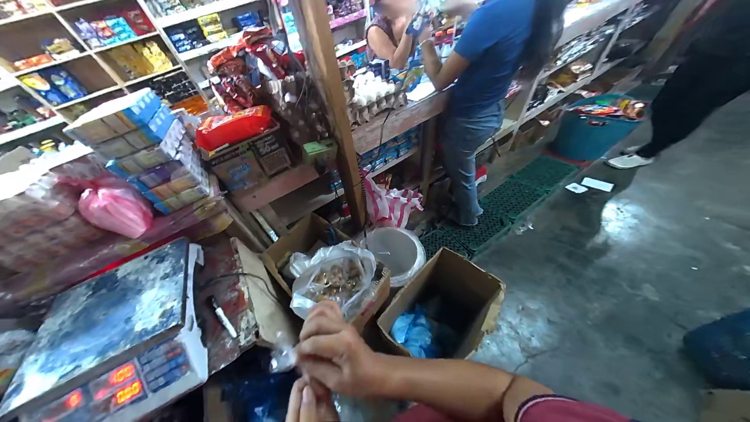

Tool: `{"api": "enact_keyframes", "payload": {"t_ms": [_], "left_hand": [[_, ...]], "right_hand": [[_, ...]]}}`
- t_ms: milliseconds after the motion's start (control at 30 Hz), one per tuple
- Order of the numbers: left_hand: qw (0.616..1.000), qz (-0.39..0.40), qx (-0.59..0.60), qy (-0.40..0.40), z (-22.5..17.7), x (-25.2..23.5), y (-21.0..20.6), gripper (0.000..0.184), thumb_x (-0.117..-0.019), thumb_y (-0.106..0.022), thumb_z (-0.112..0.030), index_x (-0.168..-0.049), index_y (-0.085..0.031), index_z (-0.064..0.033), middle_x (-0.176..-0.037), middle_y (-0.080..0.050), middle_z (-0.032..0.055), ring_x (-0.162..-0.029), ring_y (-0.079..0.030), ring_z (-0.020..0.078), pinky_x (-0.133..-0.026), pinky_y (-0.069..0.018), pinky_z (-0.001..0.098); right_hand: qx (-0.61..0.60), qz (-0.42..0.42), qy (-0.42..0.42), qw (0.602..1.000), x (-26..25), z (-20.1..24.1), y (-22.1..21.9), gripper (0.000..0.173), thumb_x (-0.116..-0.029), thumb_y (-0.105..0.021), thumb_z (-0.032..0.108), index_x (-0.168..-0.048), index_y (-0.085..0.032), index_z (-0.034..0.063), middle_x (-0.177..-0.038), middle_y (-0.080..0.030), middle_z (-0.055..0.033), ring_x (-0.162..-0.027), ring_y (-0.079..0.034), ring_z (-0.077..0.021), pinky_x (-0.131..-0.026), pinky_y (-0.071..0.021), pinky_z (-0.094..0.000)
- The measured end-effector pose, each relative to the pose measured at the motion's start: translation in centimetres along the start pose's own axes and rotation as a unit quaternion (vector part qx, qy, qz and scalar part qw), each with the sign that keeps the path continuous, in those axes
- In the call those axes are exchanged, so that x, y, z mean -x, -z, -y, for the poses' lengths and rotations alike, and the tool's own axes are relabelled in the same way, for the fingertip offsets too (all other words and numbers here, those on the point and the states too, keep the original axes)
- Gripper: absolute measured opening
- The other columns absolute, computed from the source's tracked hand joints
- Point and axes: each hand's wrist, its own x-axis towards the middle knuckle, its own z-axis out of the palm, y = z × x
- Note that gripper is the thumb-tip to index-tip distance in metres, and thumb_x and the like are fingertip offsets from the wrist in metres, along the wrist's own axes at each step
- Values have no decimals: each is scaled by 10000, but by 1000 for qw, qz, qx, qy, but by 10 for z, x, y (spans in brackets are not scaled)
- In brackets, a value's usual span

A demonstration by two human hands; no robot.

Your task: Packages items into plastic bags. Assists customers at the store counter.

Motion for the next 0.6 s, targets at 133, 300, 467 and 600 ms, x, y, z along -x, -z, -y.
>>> {"api": "enact_keyframes", "payload": {"t_ms": [133, 300, 467, 600], "left_hand": [[999, 25, -37, 24, -1, -1, -21, 307, -1098, -324, -197, -1038, -624, -171, -634, -525, -161, -502, -475, -75, -468, -438, 116], [999, 0, -41, 21, 10, -6, -21, 291, -1097, -334, -201, -997, -582, -86, -634, -491, -116, -495, -476, -47, -462, -451, 135], [951, -116, -273, -91, 12, 19, 21, 220, -1019, -569, -104, -953, -724, 38, -963, -719, 69, -897, -680, 32, -848, -569, 179], [870, -261, -400, -122, -5, 36, 46, 154, -932, -682, -93, -921, -763, 37, -949, -743, 97, -892, -703, 34, -828, -577, 161]], "right_hand": [[37, -12, 30, 999, -5, -11, 23, 76, -959, -655, 135, -935, -721, 107, -952, -700, -20, -1053, -643, -141, -1141, -387, -420], [-48, 81, -81, 992, -17, -32, 23, 109, -963, -689, 197, -934, -757, 117, -988, -709, 16, -1078, -623, -70, -1056, -451, -311], [-33, 266, -191, 944, -72, -71, -27, 250, -1027, -585, 172, -1066, -740, -20, -980, -719, -126, -872, -677, -144, -824, -559, -309], [51, 339, -192, 919, -98, -108, -120, 234, -1036, -563, 92, -1142, -704, -62, -1118, -707, -254, -1057, -689, -389, -958, -529, -549]]}}
